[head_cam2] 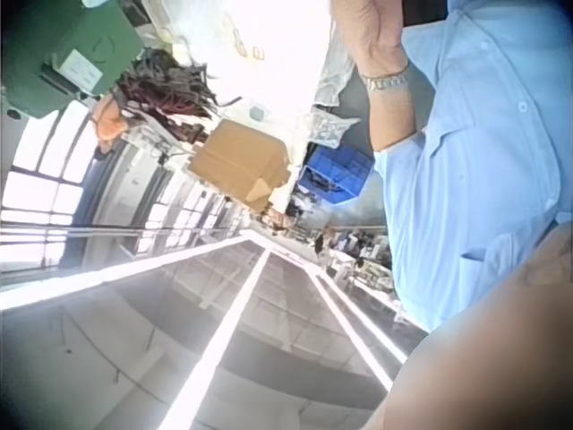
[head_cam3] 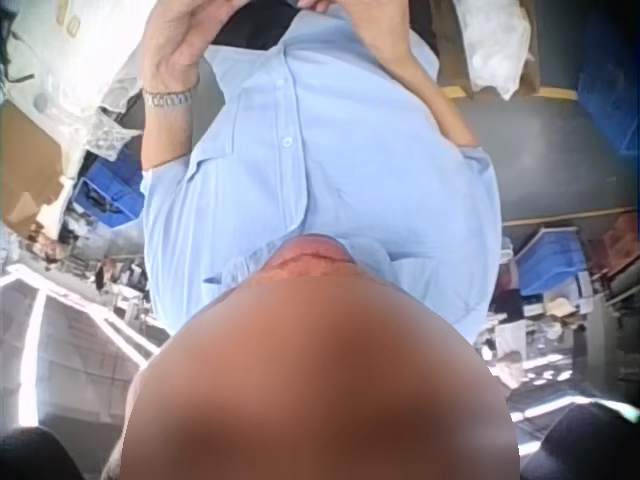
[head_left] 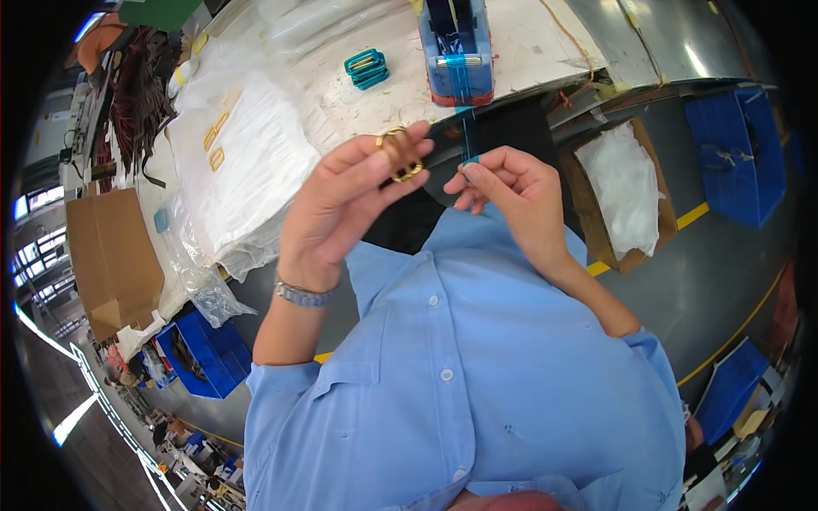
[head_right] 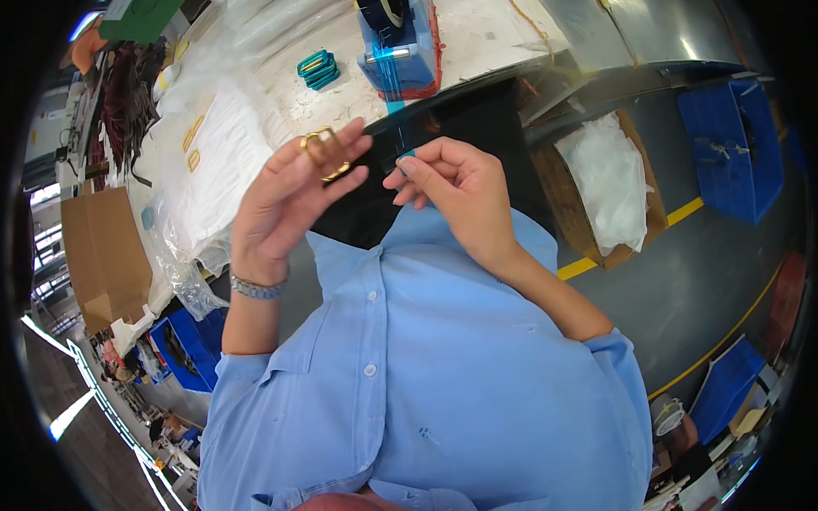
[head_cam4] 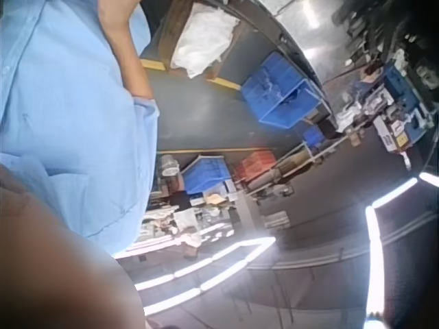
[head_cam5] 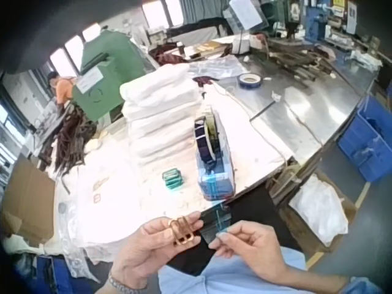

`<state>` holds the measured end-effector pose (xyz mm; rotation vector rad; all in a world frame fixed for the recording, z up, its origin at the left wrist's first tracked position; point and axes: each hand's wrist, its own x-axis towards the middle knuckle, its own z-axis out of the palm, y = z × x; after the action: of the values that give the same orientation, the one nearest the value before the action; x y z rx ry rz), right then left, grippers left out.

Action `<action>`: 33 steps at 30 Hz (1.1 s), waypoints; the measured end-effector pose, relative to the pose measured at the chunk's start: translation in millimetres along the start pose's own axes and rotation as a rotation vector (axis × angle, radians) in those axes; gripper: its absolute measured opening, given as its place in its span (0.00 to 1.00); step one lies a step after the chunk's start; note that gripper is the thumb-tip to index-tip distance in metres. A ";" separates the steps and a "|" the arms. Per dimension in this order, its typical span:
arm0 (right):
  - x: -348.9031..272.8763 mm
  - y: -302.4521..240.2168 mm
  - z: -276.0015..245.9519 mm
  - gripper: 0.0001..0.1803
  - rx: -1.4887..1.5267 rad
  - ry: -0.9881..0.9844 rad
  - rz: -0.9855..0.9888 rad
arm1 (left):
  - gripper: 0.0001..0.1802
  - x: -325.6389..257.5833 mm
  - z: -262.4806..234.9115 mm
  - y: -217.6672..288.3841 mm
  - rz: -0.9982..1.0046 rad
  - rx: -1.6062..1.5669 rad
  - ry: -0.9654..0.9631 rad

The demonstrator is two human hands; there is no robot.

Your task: Putting blue protective tape around metal hardware buckles.

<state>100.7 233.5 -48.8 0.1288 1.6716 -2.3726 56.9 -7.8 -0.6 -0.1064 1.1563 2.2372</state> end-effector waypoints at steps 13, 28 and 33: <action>-5.5 1.6 -3.4 0.07 0.034 -0.008 -0.065 | 0.09 26.4 36.1 -38.5 0.010 0.118 0.119; -7.6 1.2 -2.2 0.07 0.043 -0.023 -0.062 | 0.11 23.1 40.2 -36.9 0.016 0.124 0.164; -7.5 1.4 -1.1 0.07 0.058 -0.012 -0.064 | 0.10 24.0 41.5 -35.0 -0.003 0.140 0.159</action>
<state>108.3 235.2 -48.9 0.0723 1.6260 -2.4641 65.1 50.5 -8.1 -0.2326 1.3928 2.1694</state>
